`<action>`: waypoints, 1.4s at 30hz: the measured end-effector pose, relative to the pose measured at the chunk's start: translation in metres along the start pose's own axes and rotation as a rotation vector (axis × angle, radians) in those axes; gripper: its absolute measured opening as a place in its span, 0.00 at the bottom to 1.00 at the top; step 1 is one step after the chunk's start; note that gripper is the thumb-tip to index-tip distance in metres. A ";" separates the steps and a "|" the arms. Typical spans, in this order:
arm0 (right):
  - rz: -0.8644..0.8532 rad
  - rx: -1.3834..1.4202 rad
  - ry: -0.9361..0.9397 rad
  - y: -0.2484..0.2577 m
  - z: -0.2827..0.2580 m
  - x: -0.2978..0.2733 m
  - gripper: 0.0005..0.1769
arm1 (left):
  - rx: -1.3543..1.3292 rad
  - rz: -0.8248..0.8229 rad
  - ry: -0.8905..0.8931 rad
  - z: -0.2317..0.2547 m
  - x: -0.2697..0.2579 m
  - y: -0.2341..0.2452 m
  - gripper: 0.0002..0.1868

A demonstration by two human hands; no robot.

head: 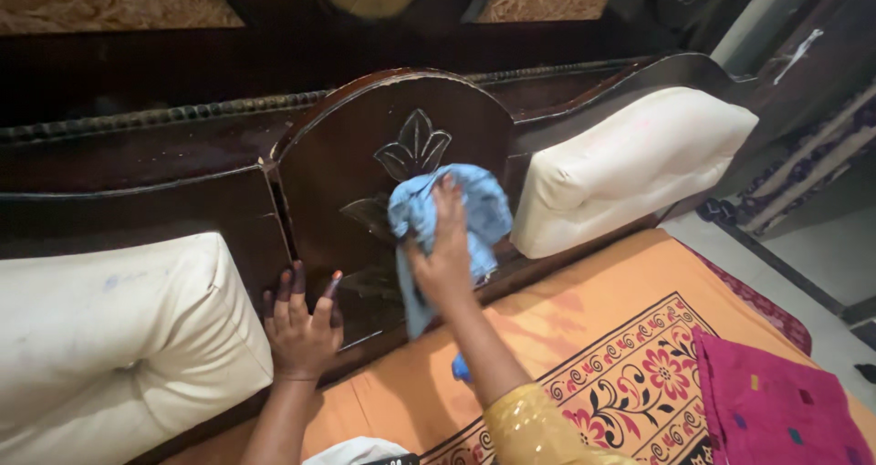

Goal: The person cleans the wooden headboard of a bed by applying liquid from a spray bottle and wiping the surface with a blue cloth.

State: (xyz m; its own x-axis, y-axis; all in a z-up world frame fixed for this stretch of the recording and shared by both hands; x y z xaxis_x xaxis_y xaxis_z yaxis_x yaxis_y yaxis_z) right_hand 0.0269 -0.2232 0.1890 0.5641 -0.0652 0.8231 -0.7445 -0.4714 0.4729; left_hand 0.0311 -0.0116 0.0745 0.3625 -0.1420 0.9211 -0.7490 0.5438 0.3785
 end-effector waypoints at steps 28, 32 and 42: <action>-0.153 -0.015 0.077 -0.033 0.017 -0.036 0.50 | -0.017 -0.029 0.015 -0.004 -0.005 -0.005 0.23; 0.115 0.100 -0.252 -0.028 0.054 -0.062 0.55 | -0.018 -0.028 0.003 -0.003 -0.004 -0.002 0.24; -0.131 0.184 -0.464 -0.055 0.054 -0.178 0.51 | -0.039 -0.043 0.016 0.001 0.002 0.005 0.23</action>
Point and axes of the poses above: each hand's wrist, its own x-axis towards the middle knuckle, its own y-axis out of the back of the hand, z = x × y, the point moved 8 cm from there along x, towards the middle knuckle, and after that the axes turned 6 degrees about -x, right-handed, at the moved point
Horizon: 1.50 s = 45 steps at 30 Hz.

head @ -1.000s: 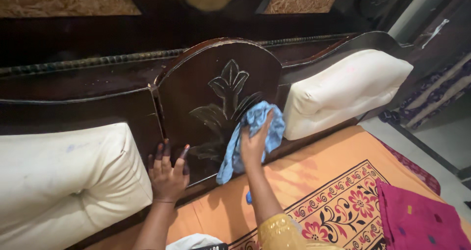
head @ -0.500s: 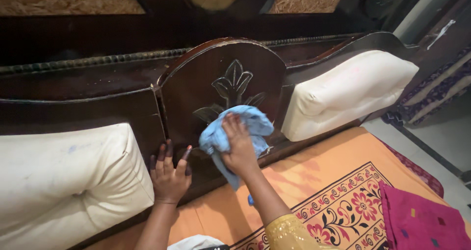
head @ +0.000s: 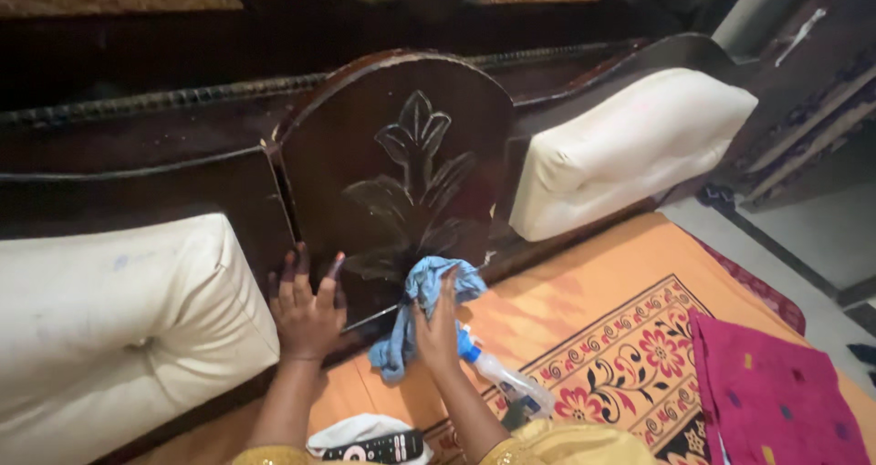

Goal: The person cleans the wooden headboard of a bed by applying liquid from a spray bottle and wiping the surface with a blue cloth.

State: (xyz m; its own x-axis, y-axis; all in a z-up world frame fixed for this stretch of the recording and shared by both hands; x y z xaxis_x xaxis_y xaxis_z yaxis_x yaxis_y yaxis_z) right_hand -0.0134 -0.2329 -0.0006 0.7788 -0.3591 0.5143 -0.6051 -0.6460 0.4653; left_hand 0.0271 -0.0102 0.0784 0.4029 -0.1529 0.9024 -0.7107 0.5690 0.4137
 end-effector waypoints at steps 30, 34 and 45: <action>-0.256 0.469 -0.415 0.161 -0.001 0.009 0.30 | -0.026 -0.385 -0.101 0.097 -0.006 -0.067 0.33; -0.124 0.515 -0.429 0.180 0.004 0.016 0.28 | -0.084 -0.426 0.017 0.062 0.029 -0.055 0.20; -0.224 0.440 -0.324 0.147 0.001 0.010 0.26 | -0.098 -0.166 -0.140 0.077 0.113 -0.006 0.37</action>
Point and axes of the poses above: each hand's wrist, its own x-axis towards the middle knuckle, its own y-axis out of the back of the hand, z = x × y, the point moved 8 cm from there along x, towards the middle knuckle, and after that the axes turned 6 degrees about -x, right-handed, at the moved point
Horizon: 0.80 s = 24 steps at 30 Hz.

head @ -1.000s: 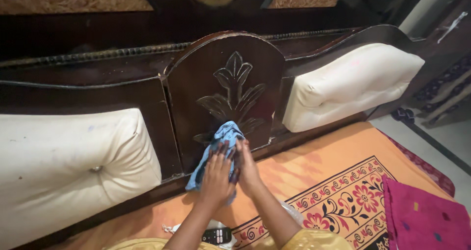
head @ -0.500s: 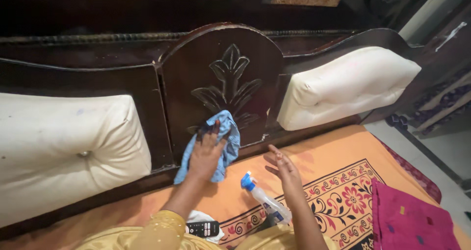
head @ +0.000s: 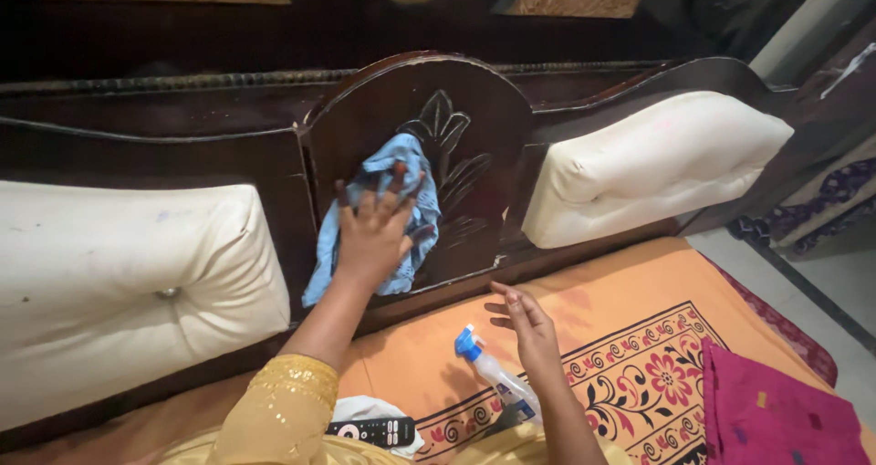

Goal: The person cleans the wooden headboard of a bed by applying liquid from a spray bottle and wiping the surface with a blue cloth.

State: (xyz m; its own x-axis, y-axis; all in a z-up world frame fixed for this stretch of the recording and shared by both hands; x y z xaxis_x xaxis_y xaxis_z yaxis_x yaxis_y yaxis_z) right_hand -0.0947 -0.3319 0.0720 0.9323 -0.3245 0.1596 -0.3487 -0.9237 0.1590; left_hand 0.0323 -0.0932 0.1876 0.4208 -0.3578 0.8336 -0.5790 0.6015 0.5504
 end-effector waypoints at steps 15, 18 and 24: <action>-0.051 -0.063 -0.007 -0.008 0.003 0.000 0.25 | 0.068 0.208 0.230 -0.040 0.023 0.039 0.48; -0.074 -0.048 -0.025 -0.018 0.000 0.000 0.24 | 0.085 0.245 0.203 -0.030 0.047 0.042 0.51; -0.111 -0.061 -0.016 -0.025 -0.012 -0.006 0.24 | 0.115 0.216 0.129 -0.015 0.084 0.016 0.48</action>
Point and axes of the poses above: each hand's wrist, its own x-axis towards the middle knuckle, its own y-axis out of the back of the hand, z = x × y, the point moved 8 cm from there along x, towards the middle knuckle, and after that the axes turned 6 degrees about -x, right-handed, at the moved point
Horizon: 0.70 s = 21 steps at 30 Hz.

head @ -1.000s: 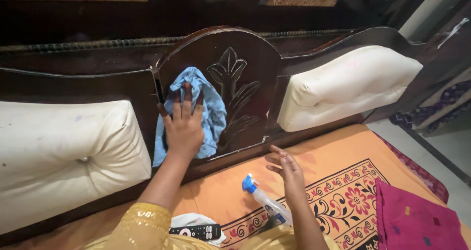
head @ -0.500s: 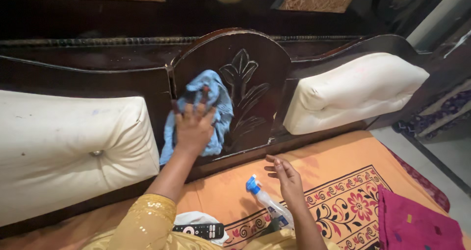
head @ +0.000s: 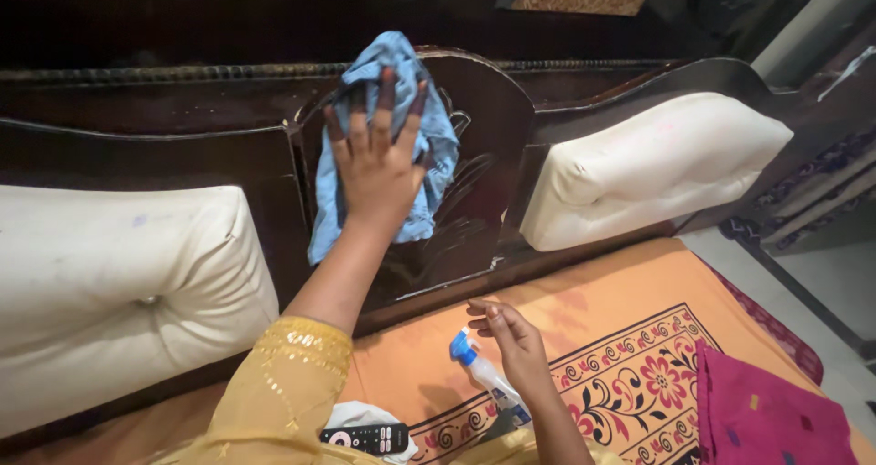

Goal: The person cleans the wooden headboard of a bed by applying liquid from a spray bottle and wiping the surface with a blue cloth.

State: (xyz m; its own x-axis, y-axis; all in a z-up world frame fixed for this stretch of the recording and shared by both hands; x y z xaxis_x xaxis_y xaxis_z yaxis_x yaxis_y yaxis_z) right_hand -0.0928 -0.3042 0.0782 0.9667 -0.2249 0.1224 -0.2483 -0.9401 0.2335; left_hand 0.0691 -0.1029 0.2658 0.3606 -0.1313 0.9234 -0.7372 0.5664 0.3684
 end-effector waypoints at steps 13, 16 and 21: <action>-0.011 0.004 0.041 -0.003 0.001 -0.003 0.23 | -0.118 -0.130 -0.382 0.085 -0.002 -0.084 0.20; -0.017 -0.006 0.046 -0.003 0.001 -0.005 0.23 | -0.162 -0.195 -0.387 0.098 -0.029 -0.115 0.23; -0.013 -0.056 0.011 0.001 0.007 -0.004 0.22 | -0.201 -0.110 -0.466 0.104 -0.075 -0.112 0.20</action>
State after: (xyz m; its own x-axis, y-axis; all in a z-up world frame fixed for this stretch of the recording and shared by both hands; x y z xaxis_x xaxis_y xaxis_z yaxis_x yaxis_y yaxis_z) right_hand -0.0964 -0.3065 0.0715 0.9693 -0.2093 0.1294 -0.2387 -0.9272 0.2887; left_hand 0.0650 -0.2411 0.1664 0.1028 -0.5215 0.8470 -0.5685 0.6680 0.4803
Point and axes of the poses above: each hand's wrist, its own x-axis towards the middle knuckle, its own y-axis out of the back of the hand, z = x × y, the point moved 8 cm from there along x, towards the middle knuckle, and after that the axes turned 6 degrees about -x, right-handed, at the moved point
